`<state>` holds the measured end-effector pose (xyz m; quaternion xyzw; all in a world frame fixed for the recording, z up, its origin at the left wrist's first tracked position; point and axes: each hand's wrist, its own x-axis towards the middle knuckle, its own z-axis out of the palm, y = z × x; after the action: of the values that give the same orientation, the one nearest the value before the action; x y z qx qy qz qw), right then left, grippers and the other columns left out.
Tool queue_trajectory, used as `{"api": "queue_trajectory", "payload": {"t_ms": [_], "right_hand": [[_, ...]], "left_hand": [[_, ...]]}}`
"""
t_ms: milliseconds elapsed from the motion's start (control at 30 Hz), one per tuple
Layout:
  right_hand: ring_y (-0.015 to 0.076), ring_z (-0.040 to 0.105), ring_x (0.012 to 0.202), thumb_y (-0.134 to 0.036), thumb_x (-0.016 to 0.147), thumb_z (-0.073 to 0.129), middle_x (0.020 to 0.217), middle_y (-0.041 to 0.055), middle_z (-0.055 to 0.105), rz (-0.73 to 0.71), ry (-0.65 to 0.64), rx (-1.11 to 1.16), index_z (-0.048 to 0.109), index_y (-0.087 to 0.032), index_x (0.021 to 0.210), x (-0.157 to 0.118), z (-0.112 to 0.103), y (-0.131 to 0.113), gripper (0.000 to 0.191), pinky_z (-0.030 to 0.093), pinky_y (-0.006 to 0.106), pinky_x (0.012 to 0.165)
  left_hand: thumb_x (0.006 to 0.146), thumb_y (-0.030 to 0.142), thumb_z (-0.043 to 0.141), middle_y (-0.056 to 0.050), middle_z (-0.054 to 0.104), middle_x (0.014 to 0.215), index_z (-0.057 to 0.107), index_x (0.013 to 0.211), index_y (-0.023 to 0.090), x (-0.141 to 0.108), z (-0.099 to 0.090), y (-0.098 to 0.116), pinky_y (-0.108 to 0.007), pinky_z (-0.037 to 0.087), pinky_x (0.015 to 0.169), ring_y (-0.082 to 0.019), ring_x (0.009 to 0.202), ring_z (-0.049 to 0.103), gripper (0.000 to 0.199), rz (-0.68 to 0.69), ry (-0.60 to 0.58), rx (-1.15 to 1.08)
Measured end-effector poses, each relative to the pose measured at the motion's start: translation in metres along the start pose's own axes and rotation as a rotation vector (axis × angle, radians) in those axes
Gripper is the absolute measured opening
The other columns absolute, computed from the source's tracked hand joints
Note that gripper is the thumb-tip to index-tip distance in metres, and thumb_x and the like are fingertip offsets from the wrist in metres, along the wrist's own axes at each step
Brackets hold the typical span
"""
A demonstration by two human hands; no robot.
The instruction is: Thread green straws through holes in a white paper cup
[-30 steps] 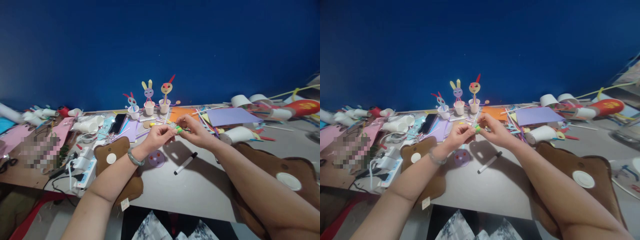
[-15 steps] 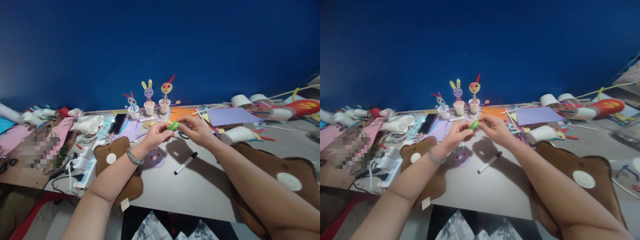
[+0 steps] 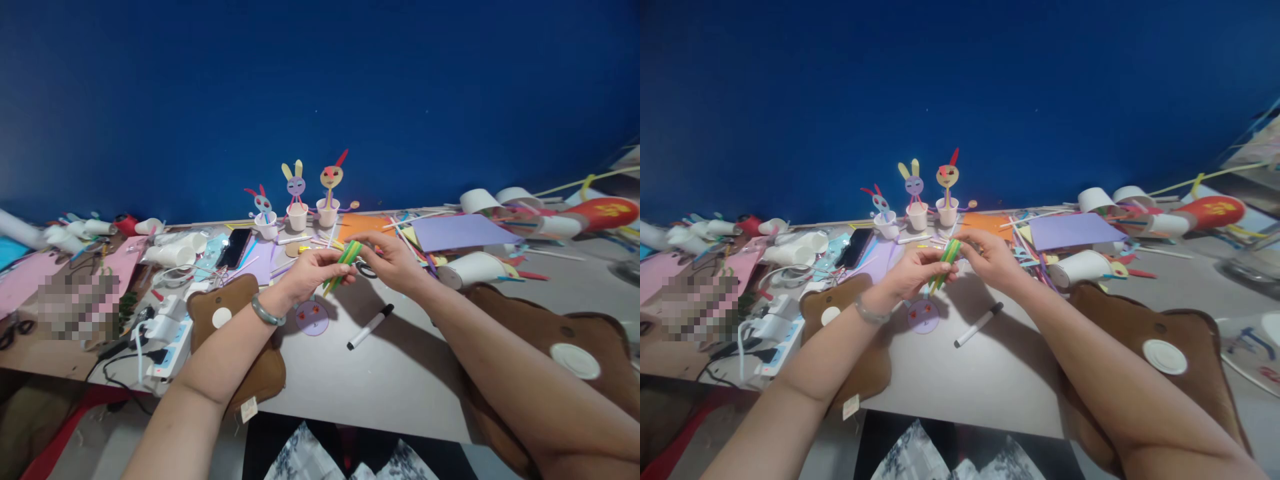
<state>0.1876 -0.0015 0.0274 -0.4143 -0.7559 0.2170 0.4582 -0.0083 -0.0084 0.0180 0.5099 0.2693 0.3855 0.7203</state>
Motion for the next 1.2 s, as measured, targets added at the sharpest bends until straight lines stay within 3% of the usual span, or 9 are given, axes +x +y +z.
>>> {"api": "queue_trajectory", "payload": {"t_ms": [200,633,900,1200], "right_hand": [[0.0239,0.071,0.084,-0.033,0.091,0.057,0.093,0.0051,0.078,-0.003,-0.014,-0.009,0.073,-0.021,0.098,0.0,-0.001,-0.003,0.021,0.055,0.036,0.079],[0.0232,0.069,0.087,-0.034,0.091,0.057,0.094,0.0043,0.076,0.032,0.012,0.047,0.07,-0.022,0.097,-0.002,0.001,-0.006,0.018,0.053,0.036,0.082],[0.02,0.064,0.078,-0.035,0.09,0.058,0.085,0.0026,0.07,0.074,0.023,0.087,0.066,-0.022,0.091,-0.003,0.002,-0.006,0.015,0.05,0.034,0.074],[0.017,0.059,0.069,-0.049,0.092,0.06,0.076,0.002,0.065,0.095,0.038,0.098,0.06,-0.021,0.082,-0.004,0.002,-0.012,0.03,0.047,0.03,0.064]], "left_hand": [[0.064,0.042,0.093,-0.009,0.077,0.084,0.074,0.091,0.01,0.001,0.003,0.001,-0.032,0.057,0.075,-0.015,0.072,0.072,0.046,0.012,0.03,0.003],[0.067,0.043,0.091,-0.004,0.073,0.074,0.071,0.092,0.01,0.0,0.007,0.003,-0.032,0.059,0.072,-0.014,0.068,0.071,0.046,0.11,0.134,0.098],[0.062,0.045,0.093,-0.003,0.072,0.076,0.071,0.09,0.011,0.002,0.005,0.001,-0.031,0.058,0.071,-0.014,0.067,0.07,0.05,0.122,0.154,0.106],[0.065,0.045,0.091,-0.002,0.072,0.072,0.066,0.087,0.011,0.002,0.005,-0.003,-0.03,0.058,0.071,-0.015,0.067,0.072,0.048,0.135,0.169,0.104]]}}
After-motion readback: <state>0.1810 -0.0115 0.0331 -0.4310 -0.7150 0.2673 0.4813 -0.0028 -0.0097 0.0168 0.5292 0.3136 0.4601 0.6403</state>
